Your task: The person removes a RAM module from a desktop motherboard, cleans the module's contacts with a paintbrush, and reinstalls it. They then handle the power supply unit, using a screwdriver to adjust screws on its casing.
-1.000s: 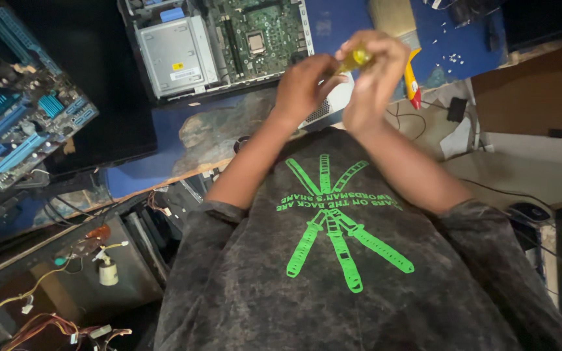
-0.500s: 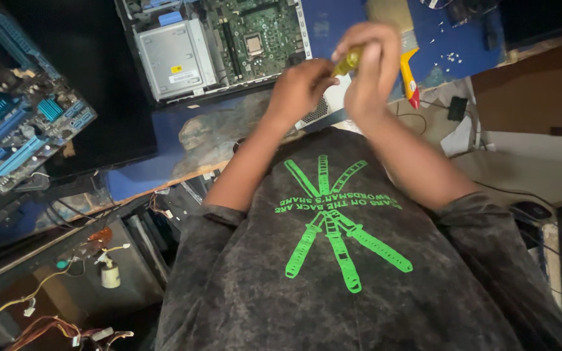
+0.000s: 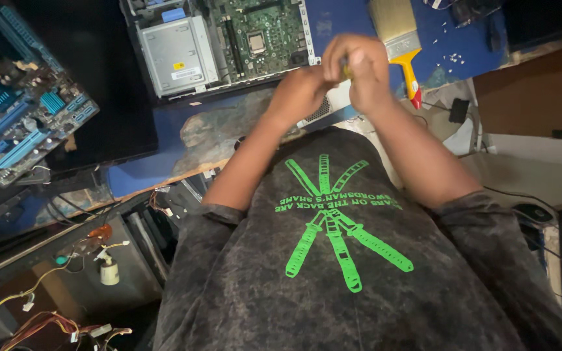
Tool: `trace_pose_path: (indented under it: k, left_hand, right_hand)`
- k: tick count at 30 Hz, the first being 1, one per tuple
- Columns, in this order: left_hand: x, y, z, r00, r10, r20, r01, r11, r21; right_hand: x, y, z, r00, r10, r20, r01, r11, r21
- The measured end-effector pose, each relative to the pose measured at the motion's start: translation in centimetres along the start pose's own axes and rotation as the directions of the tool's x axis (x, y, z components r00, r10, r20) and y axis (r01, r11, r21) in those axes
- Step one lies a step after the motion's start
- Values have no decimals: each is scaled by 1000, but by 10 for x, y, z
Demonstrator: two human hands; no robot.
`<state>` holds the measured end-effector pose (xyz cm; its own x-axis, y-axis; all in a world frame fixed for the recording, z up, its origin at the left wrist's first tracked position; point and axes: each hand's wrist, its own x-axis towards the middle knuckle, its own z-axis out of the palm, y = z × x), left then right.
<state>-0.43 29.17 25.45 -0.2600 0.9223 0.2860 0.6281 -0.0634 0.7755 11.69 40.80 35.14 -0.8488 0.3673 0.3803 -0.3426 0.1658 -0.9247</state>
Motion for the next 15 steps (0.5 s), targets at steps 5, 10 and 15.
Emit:
trace_pose_path:
  k: [5,10,15]
  left_hand:
    - [3,9,2,987,-145,-67,148,988,53]
    - [-1,8,0,998,22,-59,-22,1000,-10]
    - [-2,0,6,996,86,37,-86,996,-1]
  right_hand:
    - [-20,-6,43,932,-197,-304,144,971,-188]
    - [-23,11,22,988,-100,-120,91,992,-85]
    - [-12,13,-10,994,88,68,-90,995,41]
